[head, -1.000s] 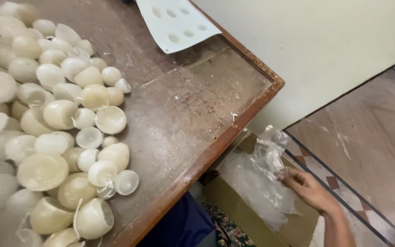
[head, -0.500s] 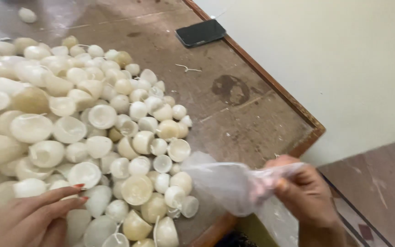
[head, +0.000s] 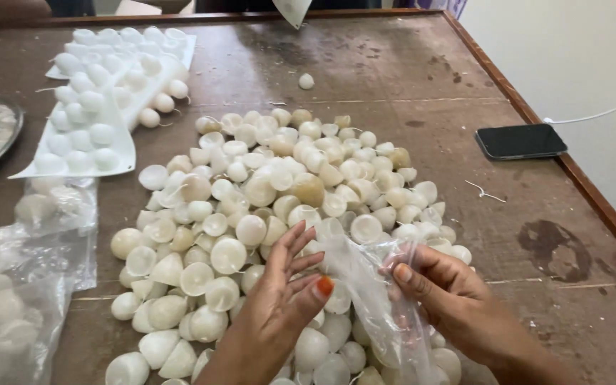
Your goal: The recorder is placing small white wax candle shells into clear plastic bags on a production table.
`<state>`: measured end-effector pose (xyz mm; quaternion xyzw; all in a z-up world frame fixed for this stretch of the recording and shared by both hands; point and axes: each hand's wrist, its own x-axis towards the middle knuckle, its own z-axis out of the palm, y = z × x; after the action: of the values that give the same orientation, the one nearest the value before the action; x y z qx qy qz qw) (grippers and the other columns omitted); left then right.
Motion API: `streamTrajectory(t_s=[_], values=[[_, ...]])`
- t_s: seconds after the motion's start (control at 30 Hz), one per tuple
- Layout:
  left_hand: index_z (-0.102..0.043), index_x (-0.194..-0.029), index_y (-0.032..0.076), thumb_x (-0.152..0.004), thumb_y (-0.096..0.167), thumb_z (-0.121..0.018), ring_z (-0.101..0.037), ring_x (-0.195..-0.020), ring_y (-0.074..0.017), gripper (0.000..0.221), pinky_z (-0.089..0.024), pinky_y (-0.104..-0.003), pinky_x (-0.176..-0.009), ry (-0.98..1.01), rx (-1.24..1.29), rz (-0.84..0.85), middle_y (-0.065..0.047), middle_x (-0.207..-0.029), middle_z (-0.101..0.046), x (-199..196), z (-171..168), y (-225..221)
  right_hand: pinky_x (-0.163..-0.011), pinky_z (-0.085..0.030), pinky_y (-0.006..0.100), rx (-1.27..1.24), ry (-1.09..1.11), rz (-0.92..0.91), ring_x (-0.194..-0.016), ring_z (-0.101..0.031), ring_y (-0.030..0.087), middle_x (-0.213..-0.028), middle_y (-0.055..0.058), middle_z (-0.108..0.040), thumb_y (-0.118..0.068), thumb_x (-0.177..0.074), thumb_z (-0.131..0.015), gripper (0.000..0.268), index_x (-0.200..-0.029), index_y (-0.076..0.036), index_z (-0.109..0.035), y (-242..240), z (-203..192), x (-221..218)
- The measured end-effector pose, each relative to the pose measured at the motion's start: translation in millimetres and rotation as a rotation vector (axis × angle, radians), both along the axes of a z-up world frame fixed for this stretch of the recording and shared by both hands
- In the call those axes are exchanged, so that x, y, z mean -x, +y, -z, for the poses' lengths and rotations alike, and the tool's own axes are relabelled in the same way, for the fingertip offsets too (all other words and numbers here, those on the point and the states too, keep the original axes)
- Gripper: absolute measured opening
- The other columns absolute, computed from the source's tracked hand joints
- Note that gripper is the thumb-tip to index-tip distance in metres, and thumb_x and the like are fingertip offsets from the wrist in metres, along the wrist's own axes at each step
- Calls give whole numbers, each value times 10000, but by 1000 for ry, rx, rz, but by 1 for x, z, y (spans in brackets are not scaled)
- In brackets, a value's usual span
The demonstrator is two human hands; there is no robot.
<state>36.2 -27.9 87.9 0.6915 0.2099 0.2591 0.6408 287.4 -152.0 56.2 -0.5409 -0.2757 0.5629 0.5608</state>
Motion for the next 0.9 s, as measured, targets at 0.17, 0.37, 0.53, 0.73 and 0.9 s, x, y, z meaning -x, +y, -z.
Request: streamTrajectory(t_s=[0.17,0.37,0.53,0.73,0.9], values=[[-160,-1606,38,-921,616,-530,-419,-1469,-287,970,-397,-416,-1170,-107,275,-72,-171,-1652,-334,-8,22,4,-682,-608,308,81,260,140,-806,-715,120,-949,73,-746,-169,-930,-639,306,-1190,-9,-635,5,1,10],[-245,-1589,23,-914,503,-647,-535,-1334,-247,921,-439,-372,-1109,-190,365,22,-196,-1538,-469,1,27,-5,-564,-617,301,106,279,185,-690,-727,163,-951,131,-759,-112,-883,-626,402,-1274,-24,-653,13,28,10],[-336,-1535,47,-846,329,-780,-666,-1016,-137,867,-533,-270,-834,-195,436,24,-140,-1244,-686,0,14,-8,-529,-600,256,48,232,390,-661,-722,120,-993,110,-747,-116,-927,-590,367,-1281,-27,-623,20,16,22],[-648,-1227,1,-955,284,-686,-601,-723,-95,394,-478,-245,-637,-80,287,-70,-72,-954,-773,1,21,-7,-559,-507,215,-536,-581,161,-694,-596,45,-882,45,-689,-194,-1148,-530,240,-1186,-2,-668,6,22,21],[-712,-991,6,-1061,302,-565,-598,-632,-61,338,-474,-240,-576,-110,68,-294,-41,-788,-737,0,18,-14,-285,-351,244,-316,-664,293,-369,-483,48,-667,17,-625,-222,-1005,-549,222,-1094,-40,-641,1,3,46]])
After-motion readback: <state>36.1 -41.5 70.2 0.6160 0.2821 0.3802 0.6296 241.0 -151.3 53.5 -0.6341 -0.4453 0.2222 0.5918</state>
